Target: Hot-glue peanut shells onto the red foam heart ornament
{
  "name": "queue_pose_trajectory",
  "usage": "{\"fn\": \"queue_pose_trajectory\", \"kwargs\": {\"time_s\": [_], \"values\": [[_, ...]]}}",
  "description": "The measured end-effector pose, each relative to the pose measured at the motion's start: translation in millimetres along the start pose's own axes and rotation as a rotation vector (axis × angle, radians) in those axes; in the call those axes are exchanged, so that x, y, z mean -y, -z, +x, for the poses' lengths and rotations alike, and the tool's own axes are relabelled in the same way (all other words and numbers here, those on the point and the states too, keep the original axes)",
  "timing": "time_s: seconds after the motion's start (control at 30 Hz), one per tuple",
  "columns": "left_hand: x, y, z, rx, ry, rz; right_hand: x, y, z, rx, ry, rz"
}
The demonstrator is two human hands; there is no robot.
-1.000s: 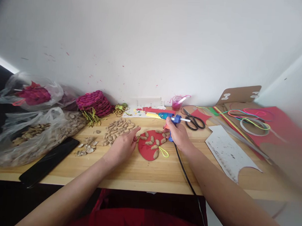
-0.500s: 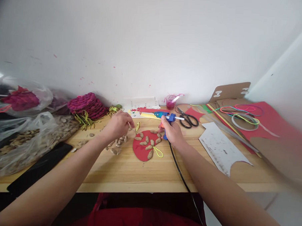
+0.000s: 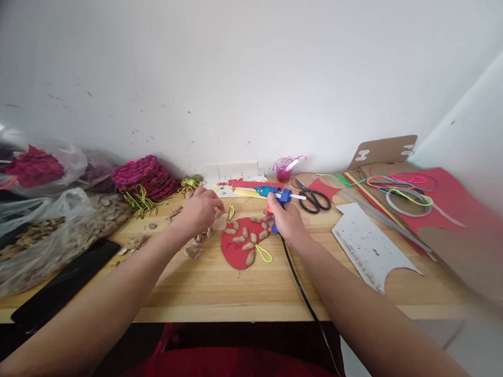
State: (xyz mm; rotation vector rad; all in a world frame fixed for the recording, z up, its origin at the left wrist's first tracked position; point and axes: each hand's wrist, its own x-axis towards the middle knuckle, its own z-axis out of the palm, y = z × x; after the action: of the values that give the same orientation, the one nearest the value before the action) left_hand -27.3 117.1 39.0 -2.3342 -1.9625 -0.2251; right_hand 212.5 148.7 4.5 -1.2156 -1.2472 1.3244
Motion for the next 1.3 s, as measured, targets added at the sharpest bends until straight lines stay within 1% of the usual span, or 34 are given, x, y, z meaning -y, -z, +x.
{"fn": "queue_pose_trajectory", "kwargs": {"time_s": [0.17, 0.3, 0.4, 0.6, 0.8, 1.0, 1.13, 1.23, 1.3], "values": [[-1.5, -8.5, 4.3, 0.036, 0.007, 0.015, 0.5, -0.2, 0.3, 0.009, 0.003, 0.005], [-1.9, -12.0, 10.0, 0.014, 0.055, 0.016, 0.1, -0.2, 0.8, 0.000, -0.001, 0.016], [-1.7, -8.9, 10.5, 0.004, 0.089, -0.022, 0.1, -0.2, 0.7, 0.005, 0.001, 0.021], [-12.4, 1.7, 3.7, 0.068, 0.101, -0.115, 3.4, -0.9, -1.9, -0.007, -0.025, 0.011], [-21.6, 4.9, 0.5, 0.090, 0.050, -0.173, 4.3, -1.9, -3.2, 0.007, -0.034, 0.039], [-15.6, -8.9, 5.7, 0.097, -0.016, -0.186, 5.0, -2.8, -4.8, 0.000, -0.055, 0.019], [-12.7, -17.2, 10.5, 0.083, -0.038, -0.185, 1.3, -1.6, -4.3, 0.012, -0.039, 0.023], [-12.3, -16.7, 11.0, 0.058, -0.049, -0.196, -0.3, -1.4, -3.6, 0.021, -0.036, 0.020], [-10.6, -14.1, 10.4, 0.019, -0.041, -0.213, 0.7, -2.4, -3.9, 0.019, -0.035, 0.027]]}}
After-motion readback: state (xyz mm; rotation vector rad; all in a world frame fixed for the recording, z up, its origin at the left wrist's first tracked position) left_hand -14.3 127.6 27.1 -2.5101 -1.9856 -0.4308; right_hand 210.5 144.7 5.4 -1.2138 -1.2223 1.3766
